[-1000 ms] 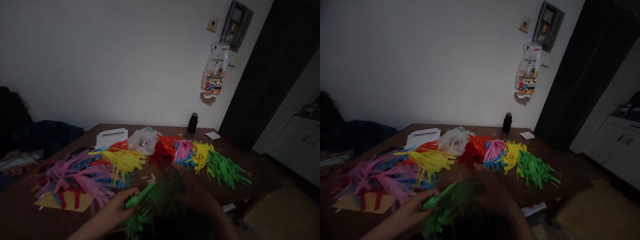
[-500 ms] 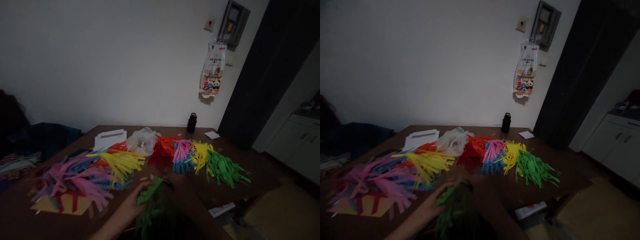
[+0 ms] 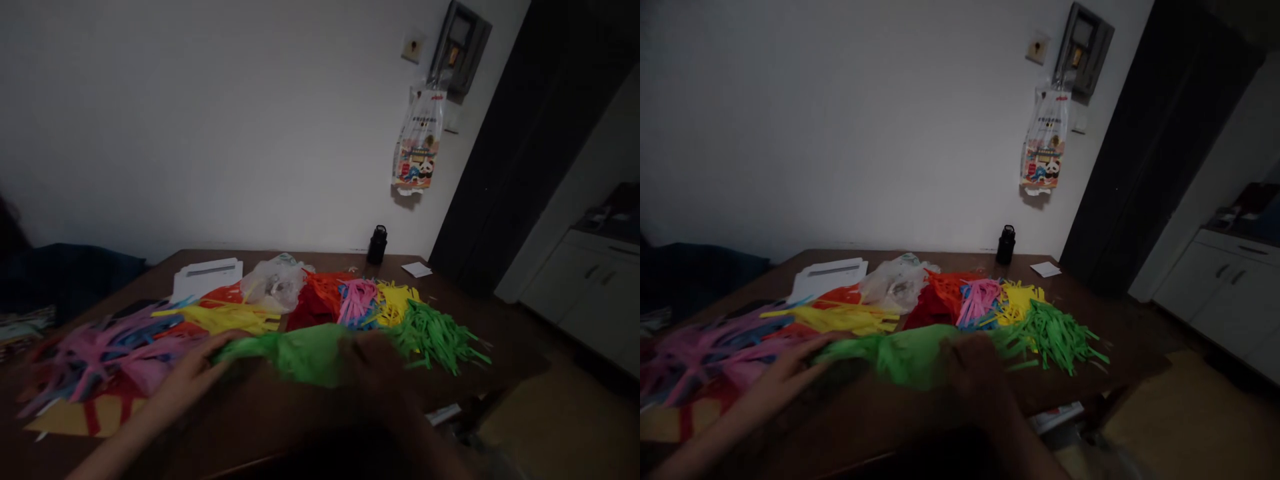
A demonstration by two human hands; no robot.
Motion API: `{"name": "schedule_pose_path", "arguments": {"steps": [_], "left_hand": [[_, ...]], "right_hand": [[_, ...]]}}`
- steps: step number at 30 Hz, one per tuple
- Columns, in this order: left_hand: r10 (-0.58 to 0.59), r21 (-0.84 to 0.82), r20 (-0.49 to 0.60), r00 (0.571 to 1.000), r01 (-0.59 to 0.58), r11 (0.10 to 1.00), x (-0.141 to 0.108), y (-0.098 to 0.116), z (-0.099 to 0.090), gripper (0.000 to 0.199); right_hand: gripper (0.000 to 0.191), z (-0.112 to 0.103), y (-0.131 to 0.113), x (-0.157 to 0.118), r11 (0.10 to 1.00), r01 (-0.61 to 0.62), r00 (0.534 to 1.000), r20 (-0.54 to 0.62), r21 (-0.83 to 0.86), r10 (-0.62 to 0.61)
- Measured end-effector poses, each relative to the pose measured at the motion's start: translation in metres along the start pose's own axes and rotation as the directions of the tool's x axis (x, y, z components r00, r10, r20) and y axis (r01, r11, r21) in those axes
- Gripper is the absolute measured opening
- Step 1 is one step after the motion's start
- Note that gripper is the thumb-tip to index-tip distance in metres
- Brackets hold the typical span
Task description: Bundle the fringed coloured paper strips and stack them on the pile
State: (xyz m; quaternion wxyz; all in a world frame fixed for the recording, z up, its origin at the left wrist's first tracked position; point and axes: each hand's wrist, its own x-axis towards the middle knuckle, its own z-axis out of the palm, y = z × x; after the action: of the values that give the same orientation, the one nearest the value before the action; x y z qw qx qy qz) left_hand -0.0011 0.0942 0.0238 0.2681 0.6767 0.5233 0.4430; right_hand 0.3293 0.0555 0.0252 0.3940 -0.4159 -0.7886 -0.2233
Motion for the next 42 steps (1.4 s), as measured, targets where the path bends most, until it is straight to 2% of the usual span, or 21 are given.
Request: {"name": "schedule_pose_path", "arguments": {"steps": [2, 4, 5, 7, 9, 11, 12, 14, 16, 19, 22, 25, 28, 31, 35, 38, 42], "left_hand": [[0.116, 0.291, -0.063, 0.991, -0.093, 0.952, -0.003, -0.016, -0.013, 0.041], [0.257, 0.557, -0.091, 0.962, -0.165, 0.814, -0.016, -0.026, -0.014, 0.045], [0.326, 0.624, -0.055, 0.944, -0.222, 0.749, -0.025, -0.027, -0.008, 0.046], [0.451, 0.618, 0.128, 0.883, -0.427, 0.66, -0.043, -0.02, 0.011, 0.049], [0.483, 0.492, 0.385, 0.787, -0.618, 0.614, -0.056, -0.005, 0.035, 0.054], [0.438, 0.382, 0.539, 0.719, -0.673, 0.634, -0.061, 0.011, 0.057, 0.058], [0.394, 0.355, 0.587, 0.707, -0.662, 0.66, -0.06, 0.017, 0.064, 0.054], [0.316, 0.354, 0.629, 0.711, -0.623, 0.697, -0.055, 0.02, 0.072, 0.035], [0.281, 0.398, 0.622, 0.73, -0.605, 0.69, -0.051, 0.013, 0.072, 0.022], [0.309, 0.449, 0.584, 0.751, -0.615, 0.648, -0.054, -0.004, 0.063, 0.024], [0.31, 0.471, 0.541, 0.782, -0.587, 0.658, -0.066, -0.015, 0.054, 0.025], [0.281, 0.492, 0.517, 0.809, -0.549, 0.676, -0.079, -0.017, 0.053, 0.025], [0.263, 0.518, 0.485, 0.834, -0.516, 0.682, -0.085, -0.019, 0.058, 0.024], [0.247, 0.521, 0.491, 0.835, -0.509, 0.685, -0.085, -0.022, 0.062, 0.023], [0.227, 0.539, 0.474, 0.851, -0.484, 0.69, -0.083, -0.017, 0.063, 0.021], [0.226, 0.513, 0.458, 0.86, -0.463, 0.723, -0.082, -0.006, 0.068, 0.02], [0.241, 0.422, 0.498, 0.833, -0.476, 0.772, -0.077, 0.01, 0.082, 0.021]], "right_hand": [[0.019, 0.023, -0.015, -0.016, 0.977, 0.214, 0.974, 0.082, -0.002, -0.213], [0.018, 0.048, -0.025, -0.032, 0.966, 0.259, 0.949, 0.185, 0.0, -0.254], [0.018, 0.058, -0.028, -0.039, 0.964, 0.266, 0.932, 0.254, 0.013, -0.26], [0.016, 0.071, -0.03, -0.048, 0.969, 0.243, 0.893, 0.379, 0.045, -0.242], [0.016, 0.075, -0.029, -0.051, 0.973, 0.219, 0.854, 0.468, 0.076, -0.229], [0.018, 0.073, -0.028, -0.05, 0.976, 0.197, 0.827, 0.52, 0.089, -0.214], [0.021, 0.071, -0.027, -0.05, 0.978, 0.188, 0.815, 0.541, 0.093, -0.209], [0.026, 0.067, -0.027, -0.051, 0.981, 0.165, 0.795, 0.575, 0.101, -0.193], [0.029, 0.064, -0.025, -0.055, 0.988, 0.117, 0.79, 0.595, 0.099, -0.152], [0.027, 0.061, -0.02, -0.06, 0.992, 0.034, 0.792, 0.601, 0.125, -0.103], [0.031, 0.053, -0.013, -0.061, 0.975, -0.036, 0.805, 0.585, 0.218, -0.102], [0.038, 0.043, -0.007, -0.059, 0.945, -0.067, 0.835, 0.536, 0.321, -0.123], [0.025, 0.035, -0.005, -0.06, 0.905, -0.095, 0.874, 0.47, 0.415, -0.123], [0.012, 0.032, -0.004, -0.066, 0.854, -0.128, 0.904, 0.413, 0.505, -0.108], [0.008, 0.031, -0.005, -0.075, 0.842, -0.191, 0.901, 0.43, 0.505, -0.053], [0.01, 0.031, -0.006, -0.075, 0.863, -0.186, 0.893, 0.447, 0.469, -0.051], [0.01, 0.031, -0.007, -0.071, 0.903, -0.163, 0.86, 0.505, 0.398, -0.068]]}}
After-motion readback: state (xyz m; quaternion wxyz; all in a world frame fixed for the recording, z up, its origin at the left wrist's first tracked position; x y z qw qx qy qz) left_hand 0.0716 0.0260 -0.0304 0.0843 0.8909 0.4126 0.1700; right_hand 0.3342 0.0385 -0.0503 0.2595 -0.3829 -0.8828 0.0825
